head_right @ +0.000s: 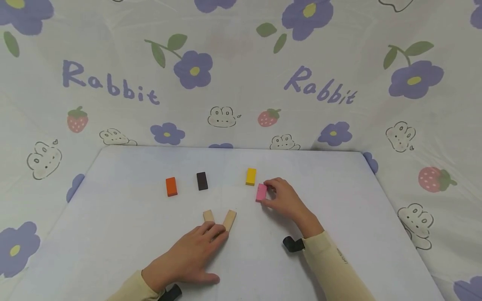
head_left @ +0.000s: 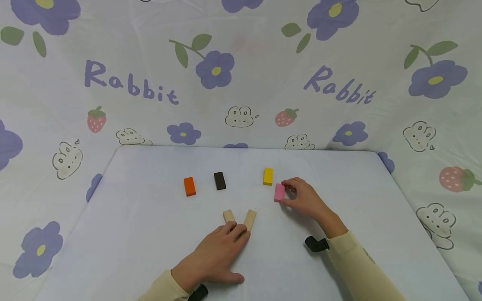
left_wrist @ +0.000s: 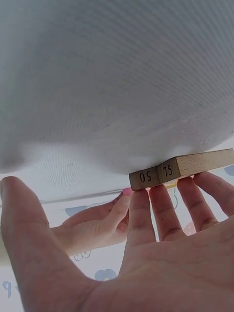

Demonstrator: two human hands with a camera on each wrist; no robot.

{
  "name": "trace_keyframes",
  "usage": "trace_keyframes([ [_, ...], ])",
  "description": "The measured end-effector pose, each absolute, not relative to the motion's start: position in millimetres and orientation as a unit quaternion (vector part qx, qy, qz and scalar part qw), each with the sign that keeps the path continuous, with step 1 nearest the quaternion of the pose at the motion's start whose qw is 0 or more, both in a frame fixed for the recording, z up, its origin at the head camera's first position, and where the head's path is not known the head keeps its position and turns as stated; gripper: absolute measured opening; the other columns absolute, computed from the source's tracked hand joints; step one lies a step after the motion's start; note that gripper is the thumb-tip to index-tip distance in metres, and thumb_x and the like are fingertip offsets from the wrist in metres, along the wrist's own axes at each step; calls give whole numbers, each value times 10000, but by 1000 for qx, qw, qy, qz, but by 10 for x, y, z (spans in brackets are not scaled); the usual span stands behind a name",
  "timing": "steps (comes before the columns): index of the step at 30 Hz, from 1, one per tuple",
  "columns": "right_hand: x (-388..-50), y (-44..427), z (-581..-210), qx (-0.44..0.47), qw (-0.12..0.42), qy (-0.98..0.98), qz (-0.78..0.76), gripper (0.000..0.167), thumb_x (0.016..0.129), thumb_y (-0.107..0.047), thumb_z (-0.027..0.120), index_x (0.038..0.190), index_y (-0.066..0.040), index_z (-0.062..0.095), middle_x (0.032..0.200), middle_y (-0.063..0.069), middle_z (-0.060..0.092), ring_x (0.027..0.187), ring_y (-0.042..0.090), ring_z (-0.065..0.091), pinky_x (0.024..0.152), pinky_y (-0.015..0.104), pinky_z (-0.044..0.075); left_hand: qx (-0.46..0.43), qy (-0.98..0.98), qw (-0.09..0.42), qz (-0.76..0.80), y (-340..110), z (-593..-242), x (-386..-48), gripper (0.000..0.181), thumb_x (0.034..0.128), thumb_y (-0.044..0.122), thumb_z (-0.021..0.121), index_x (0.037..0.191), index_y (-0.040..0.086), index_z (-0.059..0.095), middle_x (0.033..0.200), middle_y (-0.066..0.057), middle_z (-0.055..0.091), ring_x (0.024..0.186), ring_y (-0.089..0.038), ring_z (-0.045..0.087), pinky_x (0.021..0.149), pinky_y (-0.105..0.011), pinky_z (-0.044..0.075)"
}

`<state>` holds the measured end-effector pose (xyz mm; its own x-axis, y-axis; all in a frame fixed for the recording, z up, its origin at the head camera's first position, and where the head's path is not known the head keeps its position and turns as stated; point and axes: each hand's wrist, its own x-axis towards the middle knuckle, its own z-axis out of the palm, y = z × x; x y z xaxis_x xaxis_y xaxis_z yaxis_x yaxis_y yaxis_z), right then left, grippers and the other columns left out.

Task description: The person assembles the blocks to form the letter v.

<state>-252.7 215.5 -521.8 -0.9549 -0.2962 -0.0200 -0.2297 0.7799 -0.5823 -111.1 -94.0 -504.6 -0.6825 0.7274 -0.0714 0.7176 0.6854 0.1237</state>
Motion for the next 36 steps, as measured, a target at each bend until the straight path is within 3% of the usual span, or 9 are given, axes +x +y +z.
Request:
trace_keyframes([
  [21,-2501,2166,-5242,-122,55,938,-319,620,941,-198,851,1477,-6,606,1406,175,628,1274,353,599,1107,531,506,397,916,44,49,-951,-5078,-1119,989,830,685,823,1566,95,528,1504,-27,506,1353,-219,444,1155,-380,430],
  [36,-2475,2113,-5149,-122,52,939,-317,614,934,-197,853,1457,7,605,1403,194,621,1260,369,608,1098,546,508,391,916,73,55,-945,-5000,-1128,977,838,630,848,1587,99,515,1533,-28,492,1371,-222,437,1163,-384,428],
])
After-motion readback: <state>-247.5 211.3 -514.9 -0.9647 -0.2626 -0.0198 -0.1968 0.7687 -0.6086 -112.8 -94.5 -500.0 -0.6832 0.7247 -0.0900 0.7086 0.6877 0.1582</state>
